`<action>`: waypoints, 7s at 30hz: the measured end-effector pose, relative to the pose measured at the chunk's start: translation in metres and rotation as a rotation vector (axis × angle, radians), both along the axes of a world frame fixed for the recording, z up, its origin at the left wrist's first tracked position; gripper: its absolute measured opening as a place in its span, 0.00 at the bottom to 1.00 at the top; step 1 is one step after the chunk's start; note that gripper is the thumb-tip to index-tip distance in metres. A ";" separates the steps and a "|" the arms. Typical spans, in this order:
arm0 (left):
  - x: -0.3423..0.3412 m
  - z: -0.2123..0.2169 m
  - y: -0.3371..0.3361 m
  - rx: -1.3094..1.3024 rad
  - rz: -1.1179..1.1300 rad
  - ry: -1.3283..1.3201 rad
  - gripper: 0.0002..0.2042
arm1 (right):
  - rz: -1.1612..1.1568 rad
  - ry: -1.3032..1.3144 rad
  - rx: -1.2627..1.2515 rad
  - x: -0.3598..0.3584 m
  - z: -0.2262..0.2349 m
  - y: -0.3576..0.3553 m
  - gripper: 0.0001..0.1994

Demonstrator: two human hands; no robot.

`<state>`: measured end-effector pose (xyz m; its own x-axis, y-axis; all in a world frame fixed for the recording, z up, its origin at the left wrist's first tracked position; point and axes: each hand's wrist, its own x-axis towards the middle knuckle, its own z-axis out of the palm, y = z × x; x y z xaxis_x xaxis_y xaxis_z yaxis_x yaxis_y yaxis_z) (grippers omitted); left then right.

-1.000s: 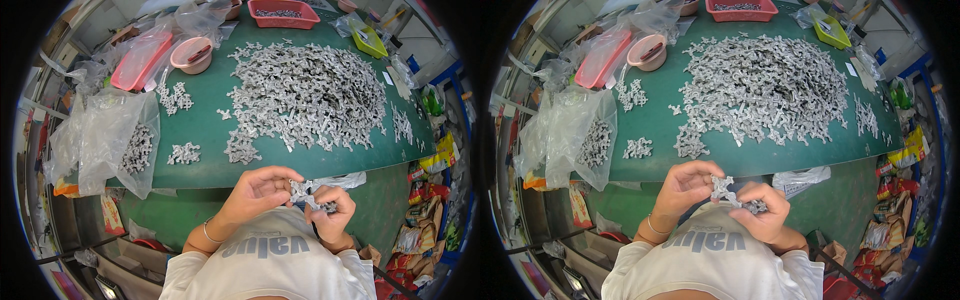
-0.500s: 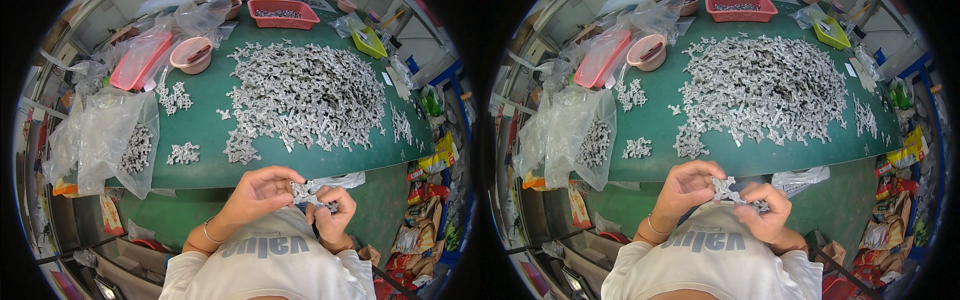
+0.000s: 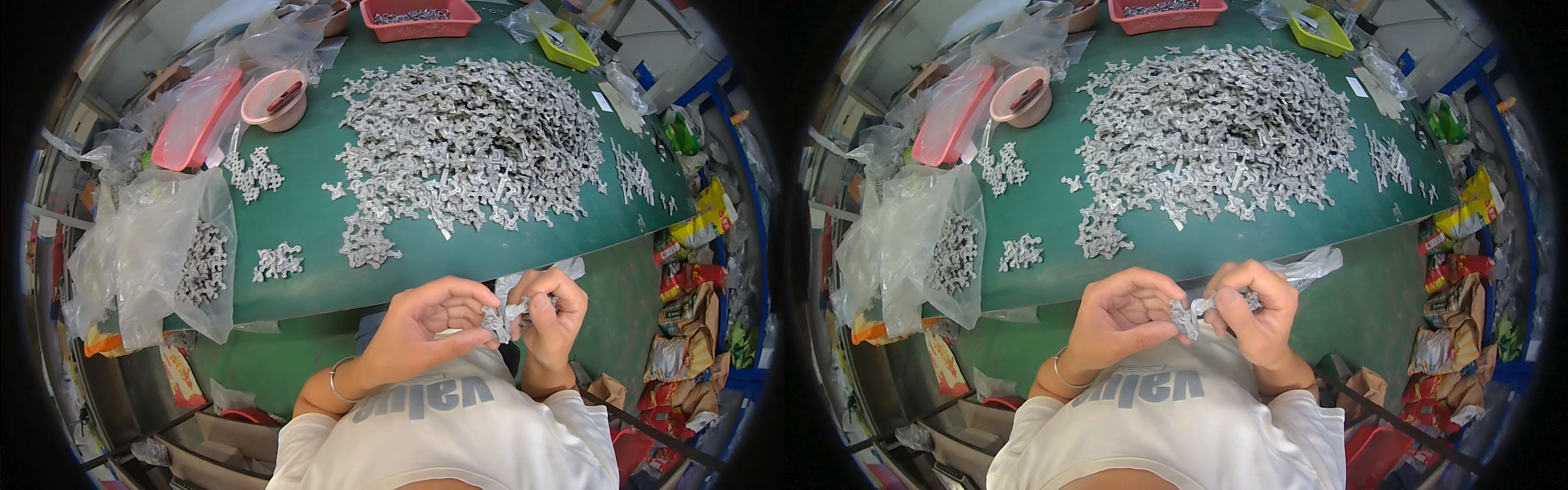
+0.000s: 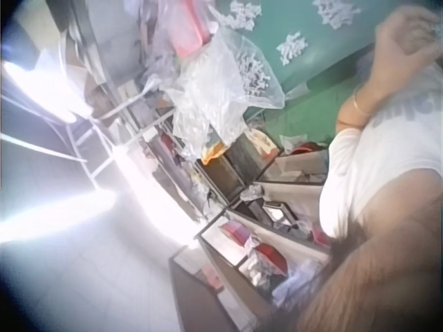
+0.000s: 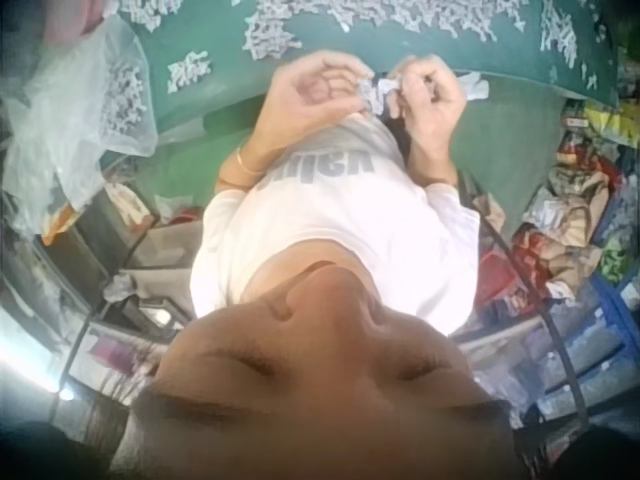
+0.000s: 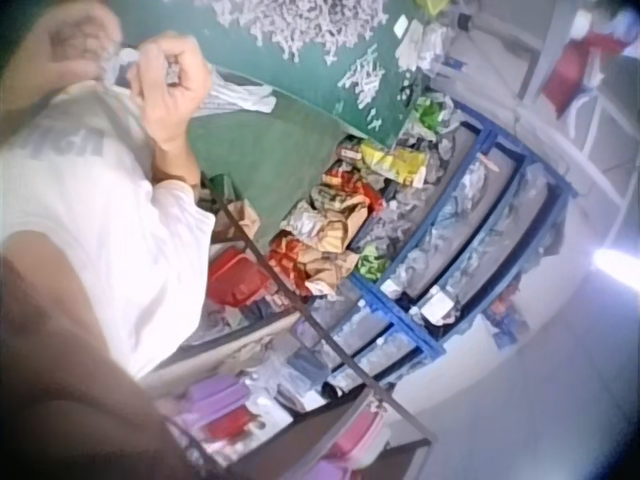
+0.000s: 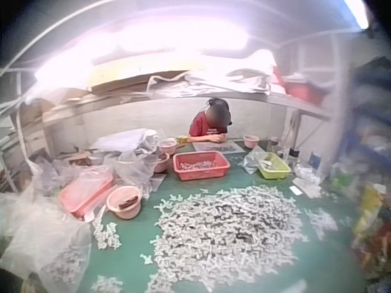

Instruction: The person picks up small, grey, cross-shaped objects from a large pile on a green workbench, looks at them by hand, and sorts them into separate groups on the table.

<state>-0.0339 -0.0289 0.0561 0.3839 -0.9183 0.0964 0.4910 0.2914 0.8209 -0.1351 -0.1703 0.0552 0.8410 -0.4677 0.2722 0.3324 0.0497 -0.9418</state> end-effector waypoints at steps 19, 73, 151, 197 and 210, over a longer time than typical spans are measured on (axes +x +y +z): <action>-0.006 0.006 -0.005 0.054 0.083 -0.049 0.15 | -0.128 -0.187 -0.188 -0.009 -0.014 0.000 0.11; 0.009 -0.004 0.004 0.105 0.217 0.122 0.06 | -0.051 -0.072 -0.230 -0.002 -0.026 0.022 0.18; 0.027 -0.070 0.032 0.349 0.812 -0.635 0.12 | 0.261 0.390 0.491 0.066 -0.069 0.021 0.08; 0.017 -0.038 0.046 0.335 0.661 0.090 0.03 | 0.384 0.349 0.396 0.050 -0.038 0.025 0.12; 0.094 -0.148 0.134 0.722 1.421 -0.178 0.07 | -0.053 0.639 -0.985 0.084 -0.129 0.033 0.11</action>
